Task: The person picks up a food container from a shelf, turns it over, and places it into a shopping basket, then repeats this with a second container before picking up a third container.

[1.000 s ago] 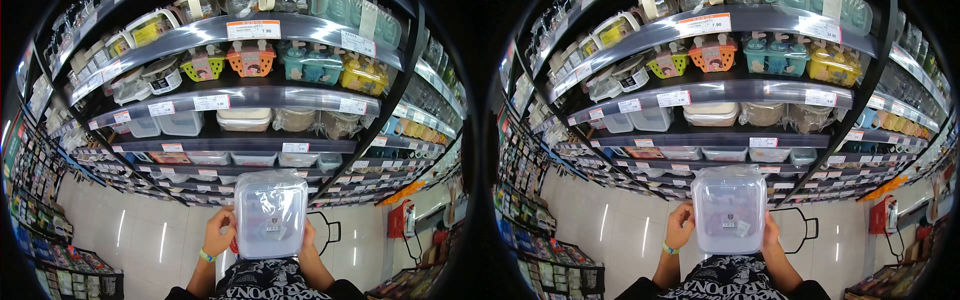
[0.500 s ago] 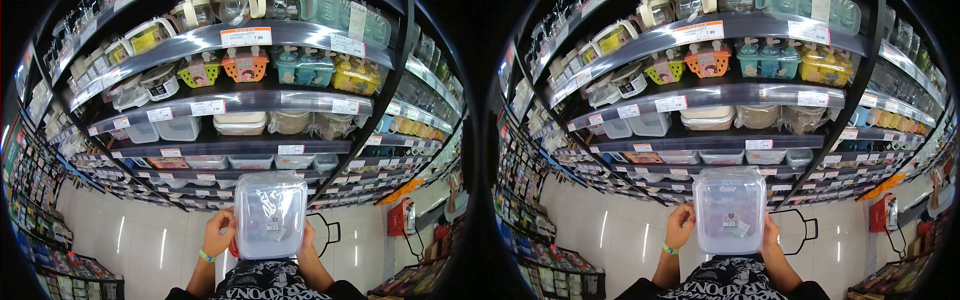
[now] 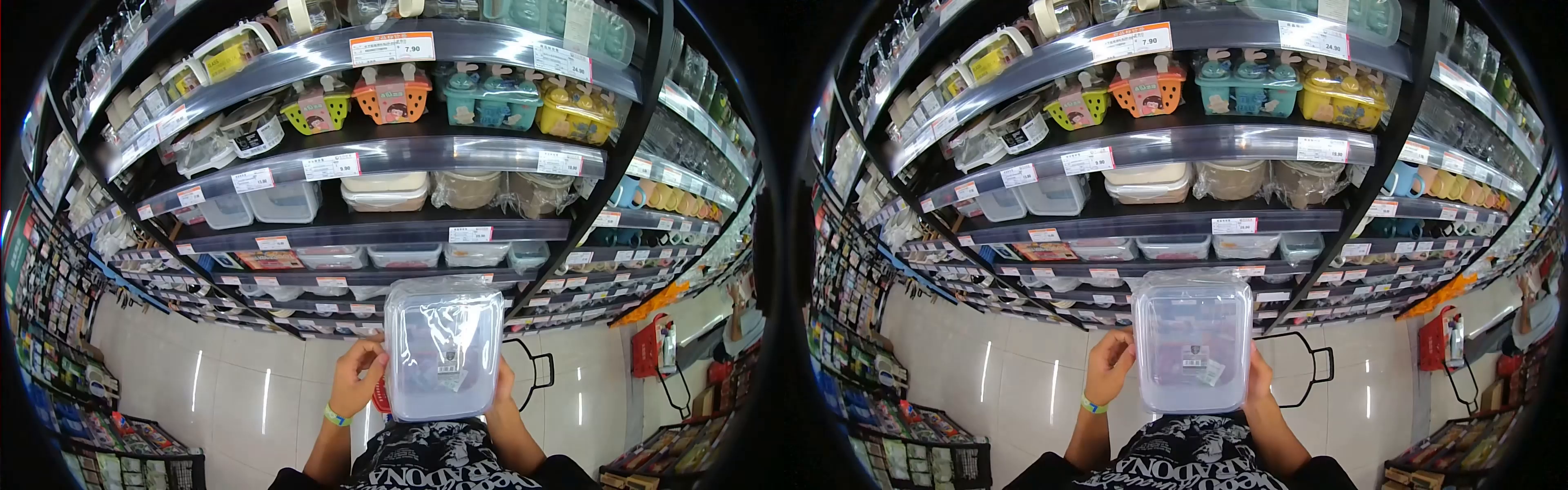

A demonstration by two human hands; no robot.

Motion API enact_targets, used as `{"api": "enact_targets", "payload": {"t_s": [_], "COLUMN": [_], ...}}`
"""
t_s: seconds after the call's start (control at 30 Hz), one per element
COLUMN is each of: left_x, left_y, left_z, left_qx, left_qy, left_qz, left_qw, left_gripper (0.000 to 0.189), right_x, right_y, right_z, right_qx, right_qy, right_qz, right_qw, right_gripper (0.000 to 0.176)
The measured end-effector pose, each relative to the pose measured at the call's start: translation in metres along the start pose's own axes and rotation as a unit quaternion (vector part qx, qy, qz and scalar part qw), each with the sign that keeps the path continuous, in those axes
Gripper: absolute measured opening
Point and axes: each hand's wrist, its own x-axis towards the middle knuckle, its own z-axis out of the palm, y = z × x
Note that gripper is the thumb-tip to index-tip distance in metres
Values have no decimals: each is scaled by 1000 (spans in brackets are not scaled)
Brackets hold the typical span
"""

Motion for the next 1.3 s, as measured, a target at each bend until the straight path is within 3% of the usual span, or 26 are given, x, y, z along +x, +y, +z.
{"api": "enact_targets", "payload": {"t_s": [0.67, 0.97, 1.3], "left_x": [-9, -6, 1], "left_y": [-5, 15, 9], "left_z": [2, 2, 3], "left_qx": [9, 106, 57], "left_qy": [-18, -20, -25], "left_qz": [25, 92, 49], "left_qw": [1000, 990, 997], "left_gripper": [5, 11, 12], "right_x": [-10, -6, 4], "right_y": [1, 3, 7], "right_z": [-2, -6, -12], "right_qx": [7, 24, 80], "right_qy": [13, 5, -4], "right_qz": [4, 19, 16], "right_qw": [1000, 1000, 997], "right_gripper": [53, 50, 48]}}
